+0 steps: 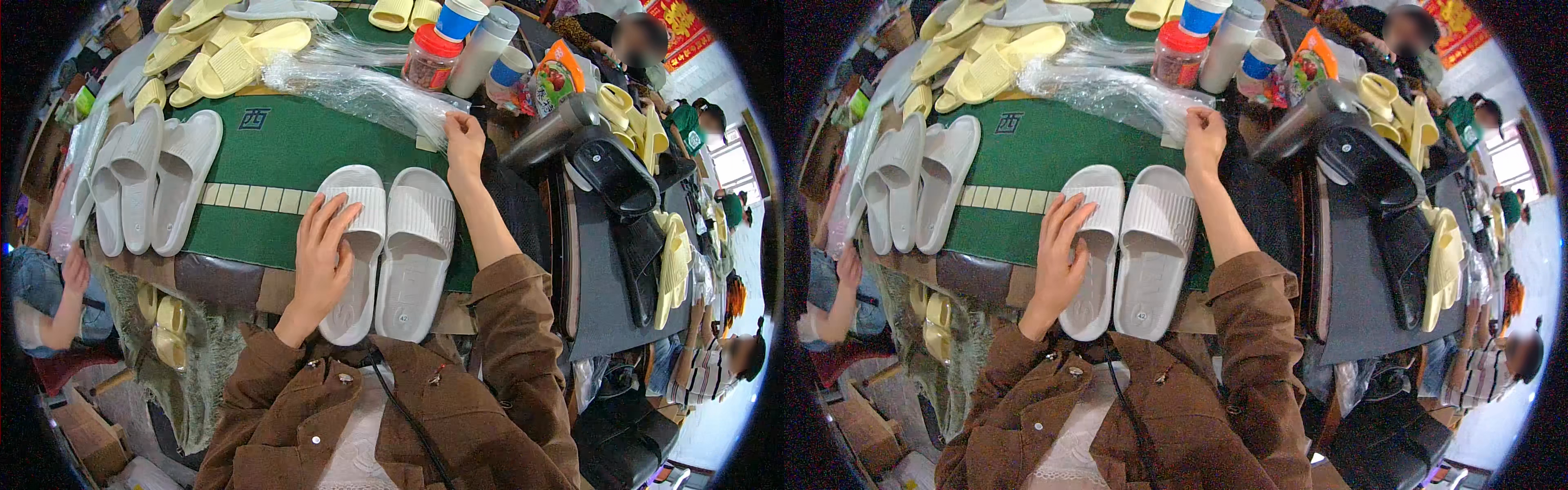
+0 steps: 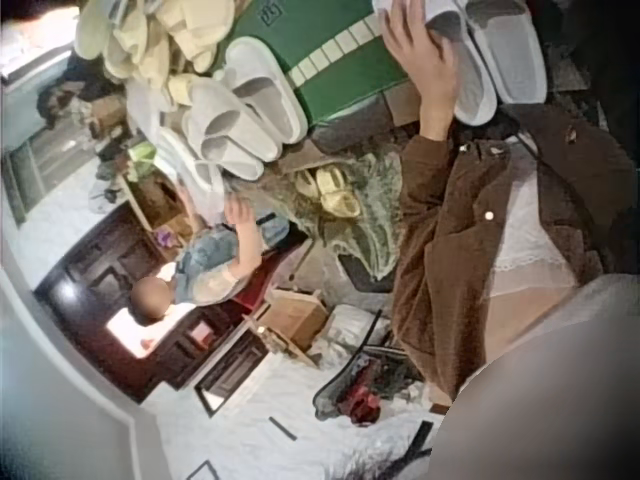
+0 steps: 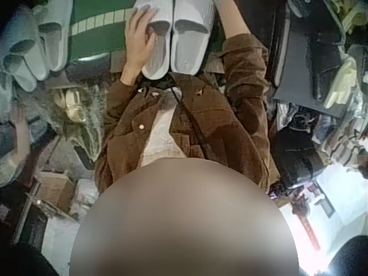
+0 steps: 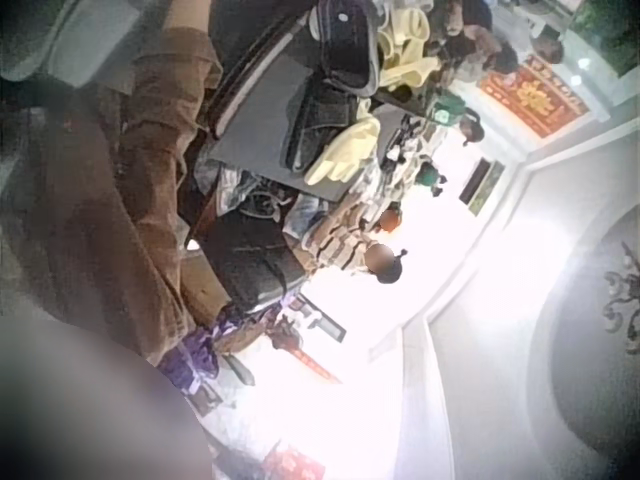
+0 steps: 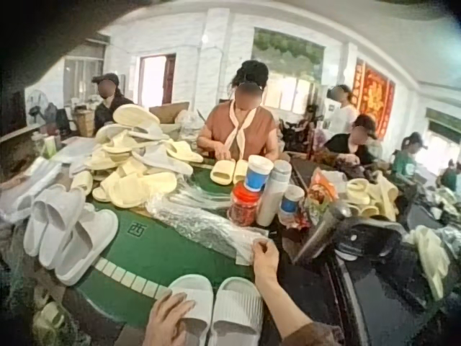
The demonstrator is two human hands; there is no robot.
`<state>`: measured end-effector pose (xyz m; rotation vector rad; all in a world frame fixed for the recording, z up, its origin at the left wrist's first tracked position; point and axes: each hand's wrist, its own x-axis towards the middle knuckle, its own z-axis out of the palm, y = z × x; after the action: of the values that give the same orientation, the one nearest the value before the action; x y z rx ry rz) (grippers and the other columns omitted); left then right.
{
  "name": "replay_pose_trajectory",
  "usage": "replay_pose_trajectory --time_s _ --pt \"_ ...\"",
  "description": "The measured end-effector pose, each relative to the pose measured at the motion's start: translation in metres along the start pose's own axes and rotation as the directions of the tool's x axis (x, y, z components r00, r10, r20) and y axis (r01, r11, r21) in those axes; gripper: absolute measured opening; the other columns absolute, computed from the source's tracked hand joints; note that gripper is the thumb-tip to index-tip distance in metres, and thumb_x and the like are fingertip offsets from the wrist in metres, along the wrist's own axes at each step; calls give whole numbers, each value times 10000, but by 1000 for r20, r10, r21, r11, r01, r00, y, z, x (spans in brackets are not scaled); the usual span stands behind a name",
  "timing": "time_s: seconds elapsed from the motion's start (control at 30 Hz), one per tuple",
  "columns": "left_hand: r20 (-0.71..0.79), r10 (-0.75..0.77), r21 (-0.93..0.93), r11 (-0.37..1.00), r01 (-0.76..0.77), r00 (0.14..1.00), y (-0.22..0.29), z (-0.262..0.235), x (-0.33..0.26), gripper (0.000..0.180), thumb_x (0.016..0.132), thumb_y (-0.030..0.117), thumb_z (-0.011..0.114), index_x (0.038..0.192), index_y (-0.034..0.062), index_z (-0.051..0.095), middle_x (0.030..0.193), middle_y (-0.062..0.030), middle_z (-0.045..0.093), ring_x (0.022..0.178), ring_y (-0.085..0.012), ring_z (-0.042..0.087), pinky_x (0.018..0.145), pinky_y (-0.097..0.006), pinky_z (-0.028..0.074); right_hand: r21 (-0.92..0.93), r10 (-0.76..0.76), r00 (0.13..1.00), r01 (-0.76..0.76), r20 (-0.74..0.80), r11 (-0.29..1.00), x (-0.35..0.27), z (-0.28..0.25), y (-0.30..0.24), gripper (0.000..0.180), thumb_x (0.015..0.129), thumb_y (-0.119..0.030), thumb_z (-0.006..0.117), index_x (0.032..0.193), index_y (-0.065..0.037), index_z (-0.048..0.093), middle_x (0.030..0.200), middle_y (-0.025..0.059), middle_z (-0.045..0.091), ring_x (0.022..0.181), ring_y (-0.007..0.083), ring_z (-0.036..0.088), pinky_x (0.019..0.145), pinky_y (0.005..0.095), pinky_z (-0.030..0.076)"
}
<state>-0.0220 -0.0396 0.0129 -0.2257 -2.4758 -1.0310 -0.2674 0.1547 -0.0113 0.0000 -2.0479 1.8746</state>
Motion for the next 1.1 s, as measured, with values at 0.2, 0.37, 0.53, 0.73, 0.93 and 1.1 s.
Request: replay_pose_trajectory --time_s 0.2,0.37,0.53,0.73,0.93,1.1 --pt "-30 10 -28 1000 -11 999 0 -1 0 580 790 -90 525 1339 89 576 1424 -133 488 1381 -404 371 1129 -507 318 169 240 970 -244 49 955 -19 -10 -19 143 966 -112 630 1068 -12 633 981 14 610 909 112 533 842 255 418" --pt "-162 208 133 973 -187 965 13 -20 2 559 789 -120 528 1316 52 599 1374 -119 514 1156 -314 525 961 -415 436 300 100 987 -133 123 945 -57 -26 -69 112 952 -107 638 1033 -31 642 1047 27 619 994 118 544 916 265 406" --pt "-61 -29 -476 880 -4 998 53 -10 9 596 866 -33 613 1442 7 464 1401 -150 479 889 -162 618 743 -278 509 363 -76 896 -99 438 927 -127 -42 -131 98 923 -84 662 1018 -59 659 1180 45 600 1045 115 562 915 271 439" --pt "36 37 -620 785 -7 999 70 -15 14 496 862 0 666 1335 -16 520 1186 -142 610 922 -171 629 781 -297 508 287 -91 759 -130 644 949 -173 -59 -164 81 923 -70 661 1001 -62 681 1266 79 554 1054 130 570 838 258 466" --pt "-13 156 -362 920 -150 988 62 -36 10 145 852 -45 659 984 6 696 948 -118 669 825 -248 664 719 -335 538 401 11 787 -326 616 856 -182 -97 -172 75 954 -85 630 1024 -58 620 1077 110 661 941 122 618 769 250 499" --pt "-39 380 -4 925 -381 924 35 -66 -2 244 740 -59 697 973 16 696 960 -114 670 830 -284 669 709 -377 544 541 -27 862 -293 507 788 -170 -141 -175 113 988 -156 597 985 -74 520 806 64 630 642 101 585 513 195 432"
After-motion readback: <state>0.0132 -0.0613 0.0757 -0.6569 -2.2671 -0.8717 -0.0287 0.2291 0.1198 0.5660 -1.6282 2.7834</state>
